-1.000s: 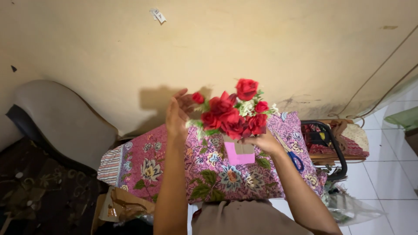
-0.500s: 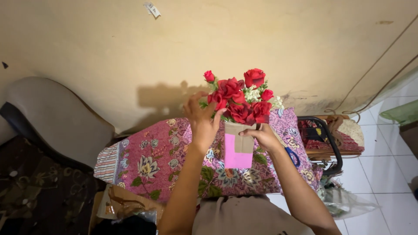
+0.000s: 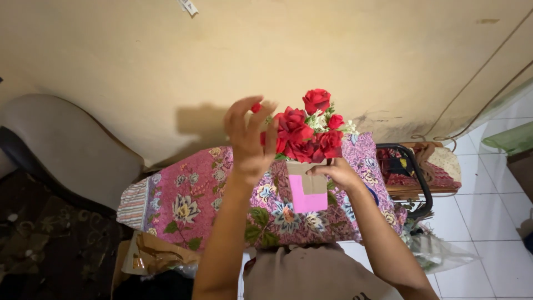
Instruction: Arranging artificial flowers in a wrapped bouquet.
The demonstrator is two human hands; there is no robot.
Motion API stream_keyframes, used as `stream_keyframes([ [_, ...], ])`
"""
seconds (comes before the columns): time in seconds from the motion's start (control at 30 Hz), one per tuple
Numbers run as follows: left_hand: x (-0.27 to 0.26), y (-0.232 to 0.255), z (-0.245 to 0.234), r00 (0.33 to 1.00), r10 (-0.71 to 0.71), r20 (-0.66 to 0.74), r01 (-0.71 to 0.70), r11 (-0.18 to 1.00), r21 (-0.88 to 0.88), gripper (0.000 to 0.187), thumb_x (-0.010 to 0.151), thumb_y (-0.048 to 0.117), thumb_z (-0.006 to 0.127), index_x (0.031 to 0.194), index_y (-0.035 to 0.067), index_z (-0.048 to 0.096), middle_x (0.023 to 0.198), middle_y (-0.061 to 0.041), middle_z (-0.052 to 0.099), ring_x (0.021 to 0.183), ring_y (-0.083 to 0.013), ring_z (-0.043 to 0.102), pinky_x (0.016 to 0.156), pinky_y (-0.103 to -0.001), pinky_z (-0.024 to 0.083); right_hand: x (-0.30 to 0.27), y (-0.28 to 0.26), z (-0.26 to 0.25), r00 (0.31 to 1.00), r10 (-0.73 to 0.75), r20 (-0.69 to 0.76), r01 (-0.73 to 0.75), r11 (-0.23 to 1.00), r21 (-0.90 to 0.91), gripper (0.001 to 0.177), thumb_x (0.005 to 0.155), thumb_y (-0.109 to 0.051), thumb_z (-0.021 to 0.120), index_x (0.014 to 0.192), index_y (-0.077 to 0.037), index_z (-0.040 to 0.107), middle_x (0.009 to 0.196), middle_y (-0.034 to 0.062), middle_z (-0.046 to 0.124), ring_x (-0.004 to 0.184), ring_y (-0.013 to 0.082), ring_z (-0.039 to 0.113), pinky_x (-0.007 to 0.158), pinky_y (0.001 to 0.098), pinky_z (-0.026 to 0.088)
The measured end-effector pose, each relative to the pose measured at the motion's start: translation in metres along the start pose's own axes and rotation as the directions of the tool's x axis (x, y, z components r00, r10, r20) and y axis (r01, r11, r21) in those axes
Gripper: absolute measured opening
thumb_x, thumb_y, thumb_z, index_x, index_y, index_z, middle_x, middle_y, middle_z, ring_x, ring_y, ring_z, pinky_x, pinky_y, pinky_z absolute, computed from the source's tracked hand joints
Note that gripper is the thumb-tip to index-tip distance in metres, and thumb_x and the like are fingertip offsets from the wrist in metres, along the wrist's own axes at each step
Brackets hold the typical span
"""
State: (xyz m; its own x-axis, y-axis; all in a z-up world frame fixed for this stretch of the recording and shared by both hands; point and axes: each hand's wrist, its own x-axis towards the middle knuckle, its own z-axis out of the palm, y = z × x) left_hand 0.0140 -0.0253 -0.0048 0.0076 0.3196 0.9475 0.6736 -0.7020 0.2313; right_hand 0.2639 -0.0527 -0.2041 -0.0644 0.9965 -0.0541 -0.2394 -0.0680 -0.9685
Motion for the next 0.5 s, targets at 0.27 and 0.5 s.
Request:
stream_keyframes([
  [0.27,0.019,0.010,-0.009,0.976,0.087,0.200,-0.062,0.990,-0.125,0.023,0.095,0.022,0.074,0.115,0.012,0.070,0.112,-0.008,0.063,0.109,-0.0260,0.061,0.100,-0.041,0.047,0.009,0.007,-0.006,0.999,-0.023,0.023,0.022,0.997,0.076,0.058,0.059,0.012,0.082,0.115,0.002,0.072,0.098,0.0140,0.074,0.090,0.0323,0.074,0.079,0.0452,0.059],
  [0.5,-0.064,0.033,0.012,0.866,-0.461,0.191,0.499,0.819,-0.285,0.094,0.063,0.023,0.101,0.132,0.000,0.041,0.122,-0.024,0.053,0.114,-0.0418,0.059,0.104,-0.049,0.047,0.008,-0.012,-0.018,1.000,0.015,-0.009,-0.013,0.983,0.180,0.063,0.056,0.015,0.083,0.116,-0.001,0.072,0.099,0.0166,0.075,0.086,0.0332,0.076,0.076,0.0474,0.061],
])
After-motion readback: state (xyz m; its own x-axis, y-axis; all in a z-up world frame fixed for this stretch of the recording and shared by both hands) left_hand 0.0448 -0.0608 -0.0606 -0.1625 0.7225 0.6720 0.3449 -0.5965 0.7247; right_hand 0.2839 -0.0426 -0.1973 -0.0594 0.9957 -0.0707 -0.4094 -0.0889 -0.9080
